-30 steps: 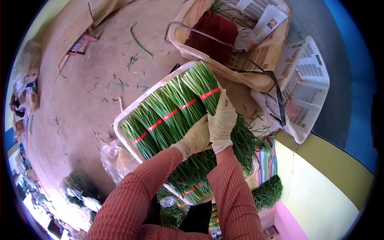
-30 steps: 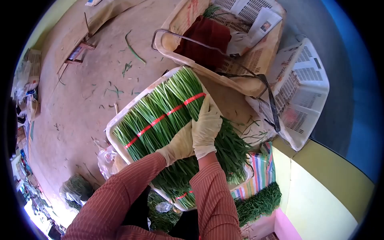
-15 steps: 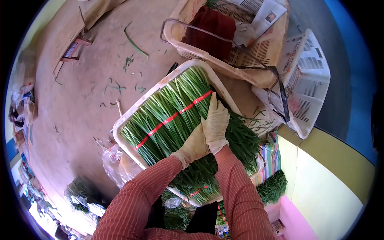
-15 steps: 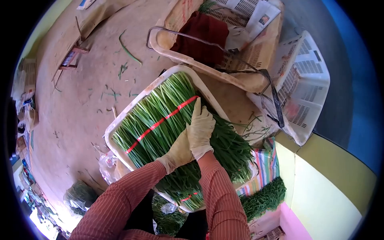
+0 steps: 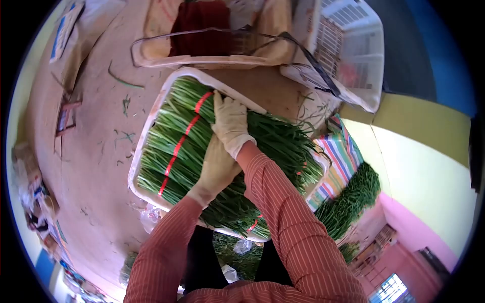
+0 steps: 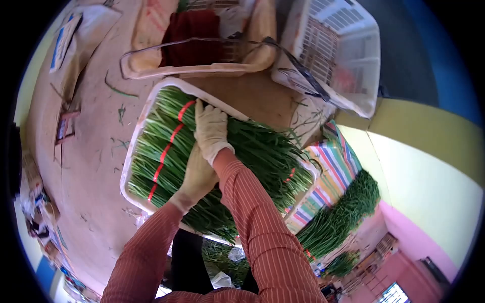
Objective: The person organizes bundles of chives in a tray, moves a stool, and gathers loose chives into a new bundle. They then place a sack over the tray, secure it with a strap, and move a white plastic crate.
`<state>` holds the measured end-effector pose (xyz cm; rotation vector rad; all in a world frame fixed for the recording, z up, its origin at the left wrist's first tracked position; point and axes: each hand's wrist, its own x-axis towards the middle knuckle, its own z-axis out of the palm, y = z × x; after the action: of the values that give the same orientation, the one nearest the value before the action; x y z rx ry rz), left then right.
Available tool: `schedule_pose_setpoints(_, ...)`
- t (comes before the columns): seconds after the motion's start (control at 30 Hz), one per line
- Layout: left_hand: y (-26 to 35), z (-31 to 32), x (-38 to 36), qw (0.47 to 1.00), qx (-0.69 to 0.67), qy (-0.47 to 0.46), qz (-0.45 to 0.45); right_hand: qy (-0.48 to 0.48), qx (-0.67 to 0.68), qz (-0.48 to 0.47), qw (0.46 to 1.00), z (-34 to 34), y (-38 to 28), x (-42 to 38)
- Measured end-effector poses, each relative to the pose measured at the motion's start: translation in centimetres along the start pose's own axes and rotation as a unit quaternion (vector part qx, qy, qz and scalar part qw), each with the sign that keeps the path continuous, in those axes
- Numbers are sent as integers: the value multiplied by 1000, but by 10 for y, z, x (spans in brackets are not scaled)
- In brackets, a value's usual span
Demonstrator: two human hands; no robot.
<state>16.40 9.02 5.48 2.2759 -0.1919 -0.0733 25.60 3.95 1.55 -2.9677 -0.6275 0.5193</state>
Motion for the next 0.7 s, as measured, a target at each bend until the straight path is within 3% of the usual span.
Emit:
schedule_pose_setpoints(0.03,-1,-5,-6,999,17,2,52,21,-23,-10,999,-2,1,-2)
schedule_pose_setpoints(0.13,-14,-30,-22,994,-67,-38,77,106,-59,-36,992,-9,16,-18)
schedule_pose_setpoints(0.17,-27,-26,-36,987,-60,57,137,100,-32,-55,993,-12,24,-24)
schedule_pose_setpoints(0.23,-8,-55,-8,987,-39,55,148,95,-8,-72,993,-22,41,-34)
schedule_pose_setpoints(0.3,6,-64,15,979,57,150,123,134,27,-109,985,-33,63,-45)
schedule_pose_setpoints(0.33,20,-79,35,976,39,126,174,117,3,-119,986,-37,75,-47)
schedule_pose_setpoints(0.37,28,-85,43,979,39,149,132,115,6,-114,987,-35,84,-53)
schedule_pose_setpoints(0.43,28,-89,72,982,121,57,137,143,27,-69,987,-29,97,-61)
schedule_pose_setpoints(0.57,-2,-24,106,942,233,95,221,107,38,-31,993,-20,110,-90)
schedule_pose_setpoints(0.63,-5,0,104,933,293,-156,140,88,32,-24,995,-18,115,-101)
schedule_pose_setpoints(0.67,-11,7,99,940,286,-102,154,77,28,-26,996,-16,114,-106)
schedule_pose_setpoints(0.7,-7,8,97,940,284,-108,155,68,24,-29,997,-14,113,-110)
